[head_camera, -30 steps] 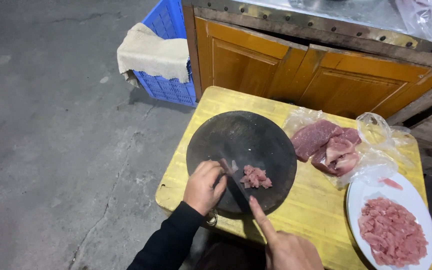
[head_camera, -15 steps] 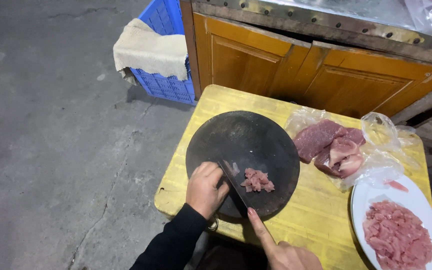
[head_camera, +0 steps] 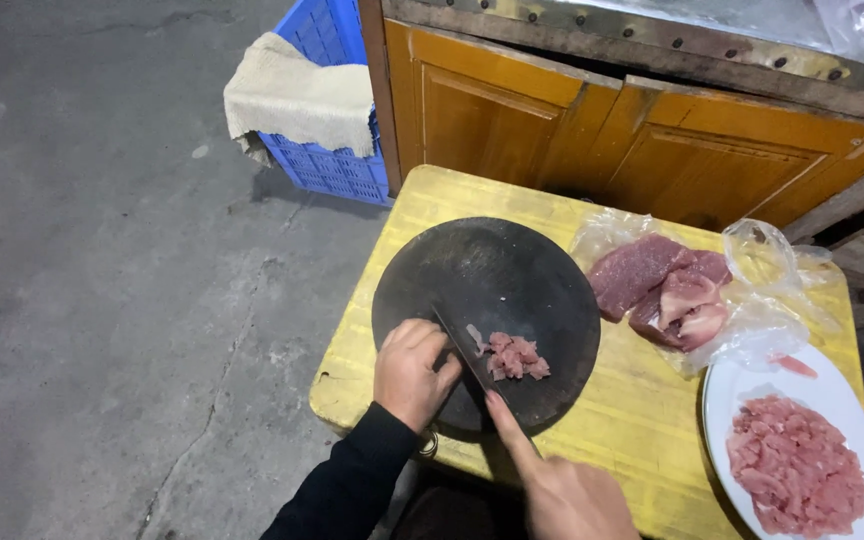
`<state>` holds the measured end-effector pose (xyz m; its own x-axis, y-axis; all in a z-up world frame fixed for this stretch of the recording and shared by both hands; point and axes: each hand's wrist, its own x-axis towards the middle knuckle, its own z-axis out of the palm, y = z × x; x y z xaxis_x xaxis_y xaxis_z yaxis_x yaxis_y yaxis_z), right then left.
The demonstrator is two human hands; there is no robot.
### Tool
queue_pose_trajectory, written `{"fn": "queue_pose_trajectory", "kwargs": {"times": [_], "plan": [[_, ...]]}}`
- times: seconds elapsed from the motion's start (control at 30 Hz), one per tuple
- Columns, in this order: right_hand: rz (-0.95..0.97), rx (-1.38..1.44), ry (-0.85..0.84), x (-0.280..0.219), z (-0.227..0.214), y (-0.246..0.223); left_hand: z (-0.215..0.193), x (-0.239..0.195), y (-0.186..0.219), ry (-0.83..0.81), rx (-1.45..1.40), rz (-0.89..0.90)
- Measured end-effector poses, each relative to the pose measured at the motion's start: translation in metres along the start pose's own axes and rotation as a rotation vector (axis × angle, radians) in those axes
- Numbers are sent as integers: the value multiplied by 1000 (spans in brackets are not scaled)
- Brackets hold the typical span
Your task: The person slices raw meat into thin strips and then dices it into small pieces on a round cutting board using a large knife. The diced meat is transferred to a white plate, and the process is repeated with another piece of meat.
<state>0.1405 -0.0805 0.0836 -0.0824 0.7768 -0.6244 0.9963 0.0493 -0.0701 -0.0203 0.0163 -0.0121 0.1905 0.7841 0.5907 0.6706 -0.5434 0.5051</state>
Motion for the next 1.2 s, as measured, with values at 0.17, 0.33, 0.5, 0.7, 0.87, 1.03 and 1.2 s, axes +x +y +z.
{"fn": "queue_pose_trajectory", "kwargs": {"times": [0.17,0.33,0.5,0.7,0.87,1.03,1.2], "plan": [[124,80,-43,-20,-8,8,-4,-1,2,10,4,37],[129,-35,-87,-6,33,17,3,-5,-6,-30,20,18],[35,-2,-31,-2,2,-4,2,-2,-3,-19,-7,22],[-127,27,268,28,1,-15,2,-4,-2,-21,23,5],[72,41,-41,-3,-6,-14,-1,1,3,-59,36,-2],[75,21,-49,-3,8,-5,1,-2,1,-77,56,22],[-28,103,129,12,-4,-12,-2,-2,7,-42,17,44]]}}
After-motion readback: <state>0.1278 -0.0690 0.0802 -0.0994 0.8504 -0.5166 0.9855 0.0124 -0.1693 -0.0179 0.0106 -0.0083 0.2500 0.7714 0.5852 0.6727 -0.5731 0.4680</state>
